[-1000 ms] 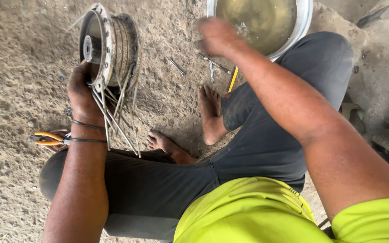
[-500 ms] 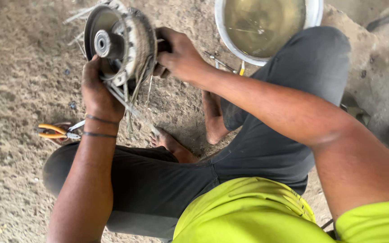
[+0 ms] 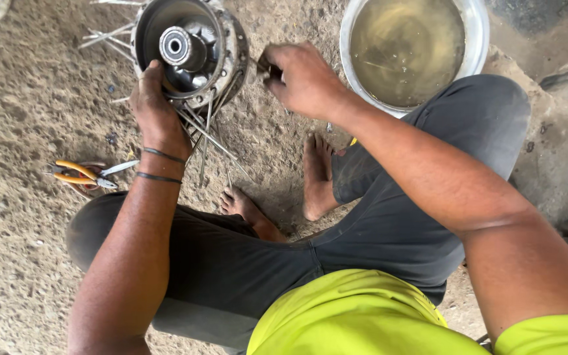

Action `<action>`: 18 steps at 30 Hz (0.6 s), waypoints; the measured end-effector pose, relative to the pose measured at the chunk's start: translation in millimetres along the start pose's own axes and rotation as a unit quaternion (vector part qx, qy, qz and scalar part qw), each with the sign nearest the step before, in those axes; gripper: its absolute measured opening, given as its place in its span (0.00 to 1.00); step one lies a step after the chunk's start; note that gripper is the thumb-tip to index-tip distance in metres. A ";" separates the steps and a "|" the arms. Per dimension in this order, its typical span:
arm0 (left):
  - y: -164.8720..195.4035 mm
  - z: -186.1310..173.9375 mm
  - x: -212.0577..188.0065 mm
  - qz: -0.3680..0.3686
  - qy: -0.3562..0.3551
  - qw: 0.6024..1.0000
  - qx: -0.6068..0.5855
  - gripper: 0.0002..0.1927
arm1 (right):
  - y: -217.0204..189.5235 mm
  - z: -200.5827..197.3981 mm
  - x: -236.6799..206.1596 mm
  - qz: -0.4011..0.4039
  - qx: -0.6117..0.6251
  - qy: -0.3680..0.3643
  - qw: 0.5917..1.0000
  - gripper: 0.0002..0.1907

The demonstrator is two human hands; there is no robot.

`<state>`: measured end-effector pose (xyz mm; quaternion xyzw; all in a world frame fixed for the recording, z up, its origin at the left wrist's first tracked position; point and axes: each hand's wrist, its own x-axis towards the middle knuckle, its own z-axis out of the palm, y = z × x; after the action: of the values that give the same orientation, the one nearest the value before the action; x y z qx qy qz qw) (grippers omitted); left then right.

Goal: The person sits on the ground and uses their hands to insert metal spokes into the holes of a bicycle wheel hub flange. They pick up individual spokes and thread them through the hub, occasionally dipping the hub assembly into a bowl of liquid.

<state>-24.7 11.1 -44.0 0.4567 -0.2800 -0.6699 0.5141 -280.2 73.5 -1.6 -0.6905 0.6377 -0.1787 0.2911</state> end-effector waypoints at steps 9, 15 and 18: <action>1.3 13.1 -6.6 -0.140 -0.013 0.989 -0.054 0.12 | 22.1 7.4 0.2 -0.140 0.110 0.103 0.979 0.19; 8.0 20.7 -8.8 -0.127 -0.005 0.992 0.007 0.14 | 27.3 19.5 -4.7 -0.184 0.207 0.111 0.954 0.21; 4.6 17.2 -6.7 -0.131 0.004 0.991 0.030 0.17 | 23.1 28.0 -2.7 -0.151 0.202 0.102 0.962 0.15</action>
<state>-37.9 14.3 -30.6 0.5073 -0.2360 -0.7212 0.4085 -281.2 80.6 -37.3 -0.6841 0.5026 -0.4150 0.3274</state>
